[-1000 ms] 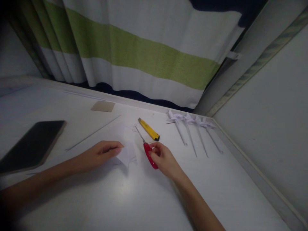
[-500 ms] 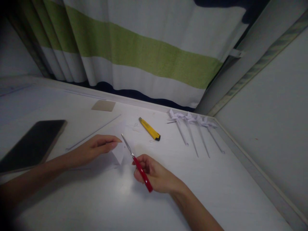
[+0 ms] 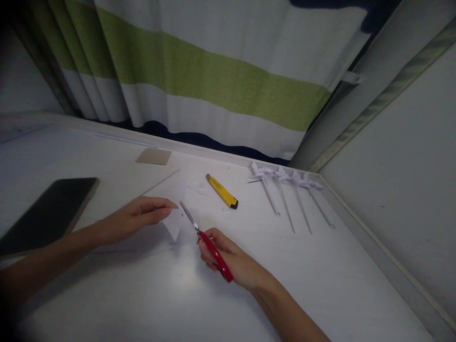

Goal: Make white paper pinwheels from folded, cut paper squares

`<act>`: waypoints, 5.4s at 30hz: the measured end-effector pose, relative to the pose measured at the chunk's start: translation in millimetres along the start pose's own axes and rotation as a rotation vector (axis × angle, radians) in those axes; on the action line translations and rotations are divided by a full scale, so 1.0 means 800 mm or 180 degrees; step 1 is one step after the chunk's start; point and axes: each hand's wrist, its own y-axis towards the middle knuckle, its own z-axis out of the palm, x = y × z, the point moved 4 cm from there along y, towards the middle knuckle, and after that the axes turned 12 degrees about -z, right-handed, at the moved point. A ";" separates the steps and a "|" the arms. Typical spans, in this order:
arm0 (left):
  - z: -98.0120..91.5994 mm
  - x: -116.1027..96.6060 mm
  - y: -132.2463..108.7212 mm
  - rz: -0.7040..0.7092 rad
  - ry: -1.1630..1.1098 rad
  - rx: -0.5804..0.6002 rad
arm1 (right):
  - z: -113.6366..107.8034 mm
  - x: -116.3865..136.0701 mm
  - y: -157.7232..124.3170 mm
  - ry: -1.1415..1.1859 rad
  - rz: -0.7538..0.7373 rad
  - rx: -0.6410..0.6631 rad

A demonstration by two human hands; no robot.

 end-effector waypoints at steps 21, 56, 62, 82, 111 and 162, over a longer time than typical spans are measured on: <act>0.001 0.006 -0.002 -0.0268 -0.0076 -0.0089 | -0.002 -0.004 0.001 0.0140 0.0027 -0.0060; 0.014 0.008 0.003 -0.0259 -0.0569 0.0321 | -0.037 0.004 0.006 -0.4593 -0.0011 -0.1043; 0.028 0.025 0.007 -0.0734 -0.1404 0.0722 | -0.029 -0.004 0.012 -0.4957 0.0016 -0.0753; 0.047 0.039 0.016 -0.0929 -0.2764 0.1435 | -0.022 0.000 0.013 -0.5014 -0.0233 -0.0670; 0.058 0.020 -0.007 -0.0571 -0.0019 0.0516 | 0.001 0.014 -0.002 -0.3463 -0.2218 -0.0475; 0.050 0.018 0.000 -0.0272 -0.0806 0.0432 | -0.010 -0.009 0.012 -0.0637 -0.0674 -0.1369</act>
